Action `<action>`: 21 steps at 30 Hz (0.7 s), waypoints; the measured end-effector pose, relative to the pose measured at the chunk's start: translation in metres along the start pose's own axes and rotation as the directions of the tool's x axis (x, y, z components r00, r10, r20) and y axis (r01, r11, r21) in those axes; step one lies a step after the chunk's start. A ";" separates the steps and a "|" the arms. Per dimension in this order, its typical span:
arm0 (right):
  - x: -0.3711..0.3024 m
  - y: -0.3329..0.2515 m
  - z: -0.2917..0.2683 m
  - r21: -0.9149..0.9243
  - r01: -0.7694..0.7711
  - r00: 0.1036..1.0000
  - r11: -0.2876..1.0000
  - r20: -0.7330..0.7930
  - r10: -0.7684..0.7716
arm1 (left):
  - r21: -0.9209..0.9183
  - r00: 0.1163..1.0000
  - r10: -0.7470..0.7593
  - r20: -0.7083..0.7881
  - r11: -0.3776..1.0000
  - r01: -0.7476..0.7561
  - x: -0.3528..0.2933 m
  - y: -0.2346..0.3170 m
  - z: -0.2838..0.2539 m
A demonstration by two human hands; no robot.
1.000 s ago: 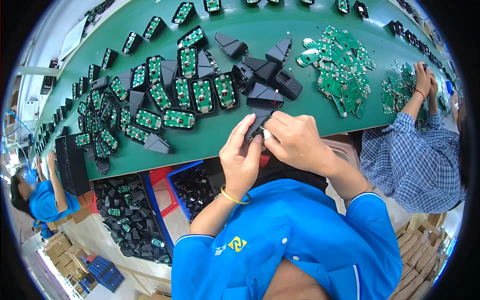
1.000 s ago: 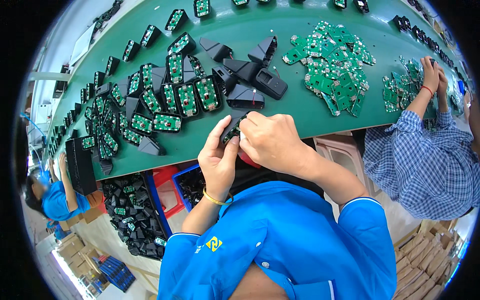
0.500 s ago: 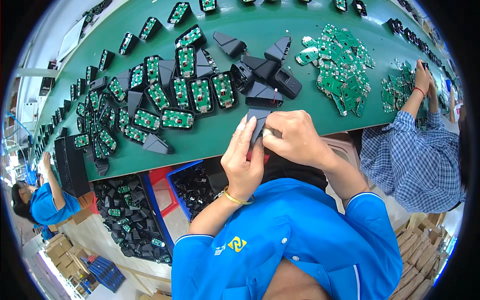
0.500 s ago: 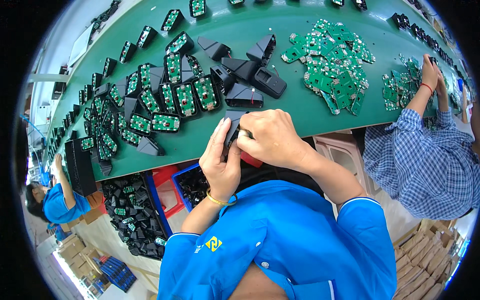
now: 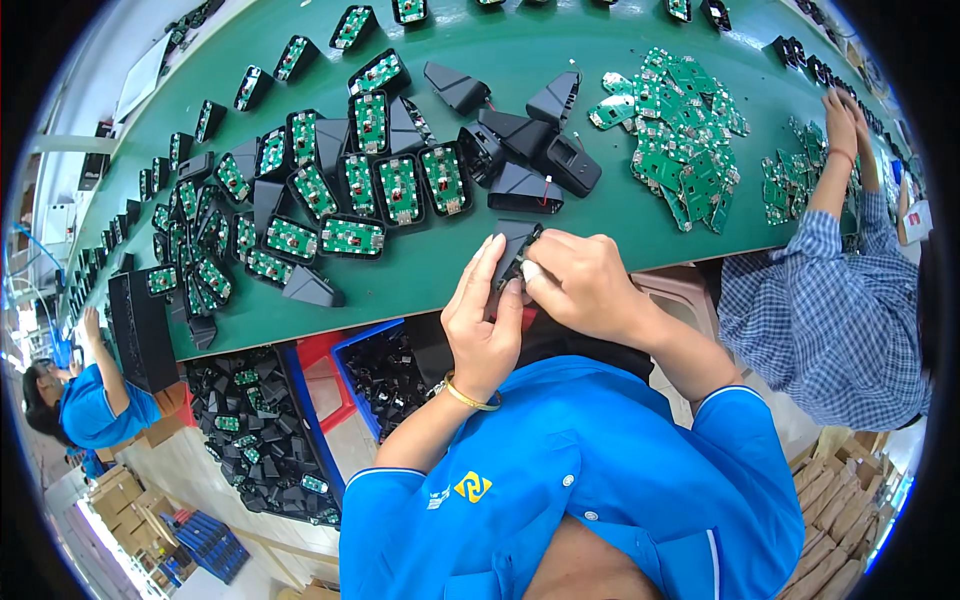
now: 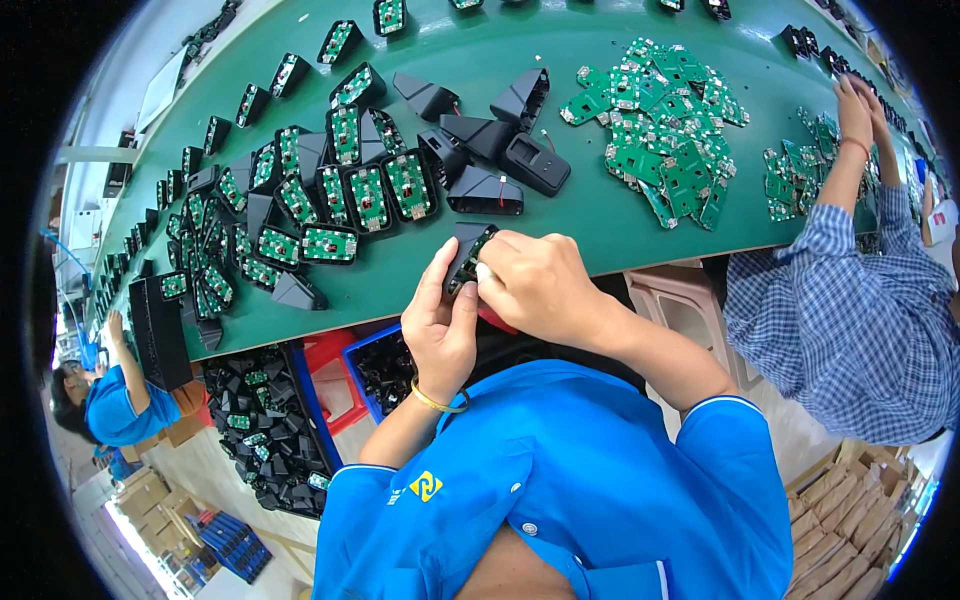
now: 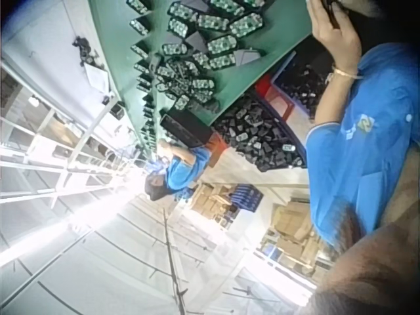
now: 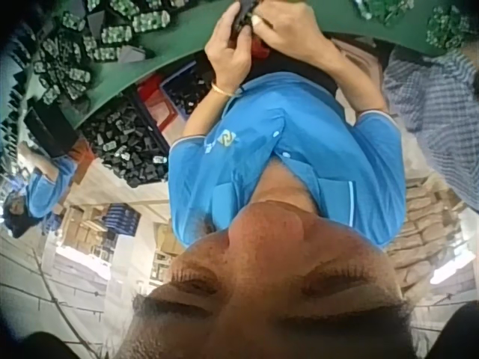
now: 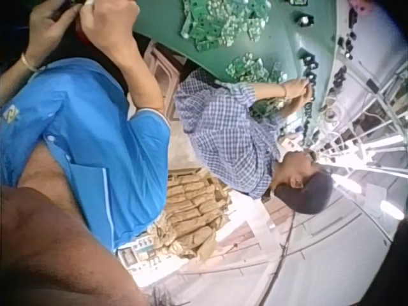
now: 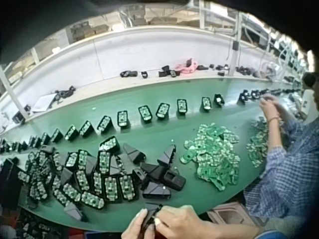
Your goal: The worker applies glue to electronic components and assembles them into housings on a factory assembly line.
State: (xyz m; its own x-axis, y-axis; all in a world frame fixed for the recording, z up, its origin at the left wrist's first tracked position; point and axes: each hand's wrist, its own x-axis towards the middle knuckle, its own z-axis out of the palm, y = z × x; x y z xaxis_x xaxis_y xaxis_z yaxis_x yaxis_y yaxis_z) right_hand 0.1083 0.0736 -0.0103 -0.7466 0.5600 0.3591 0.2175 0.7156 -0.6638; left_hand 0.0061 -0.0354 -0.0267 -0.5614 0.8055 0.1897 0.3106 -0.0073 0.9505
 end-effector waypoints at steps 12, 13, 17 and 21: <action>0.002 0.007 0.008 0.184 -0.007 0.999 0.983 -0.047 0.016 | 0.104 0.986 0.164 -0.029 0.982 -0.160 0.011 -0.001 -0.002; 0.000 0.007 0.005 0.190 -0.048 0.999 0.981 -0.012 0.051 | 0.101 0.985 0.171 -0.026 0.981 -0.167 0.010 -0.002 -0.002; -0.004 0.002 -0.004 0.192 -0.174 0.983 0.966 0.094 0.158 | 0.091 0.982 0.189 -0.014 0.978 -0.187 0.008 -0.003 0.000; 0.001 -0.008 -0.014 0.489 -0.691 0.722 0.532 0.500 0.478 | 0.135 0.966 0.259 0.002 0.957 -0.257 0.009 -0.005 -0.002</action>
State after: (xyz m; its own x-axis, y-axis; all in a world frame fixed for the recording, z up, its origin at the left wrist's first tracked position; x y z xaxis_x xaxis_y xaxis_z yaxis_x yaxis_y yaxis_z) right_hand 0.1143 0.0743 0.0042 -0.7497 0.5378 -0.3856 0.3239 -0.2100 -0.9225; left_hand -0.0020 -0.0291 -0.0293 -0.4603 0.7771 0.4293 0.5453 -0.1342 0.8274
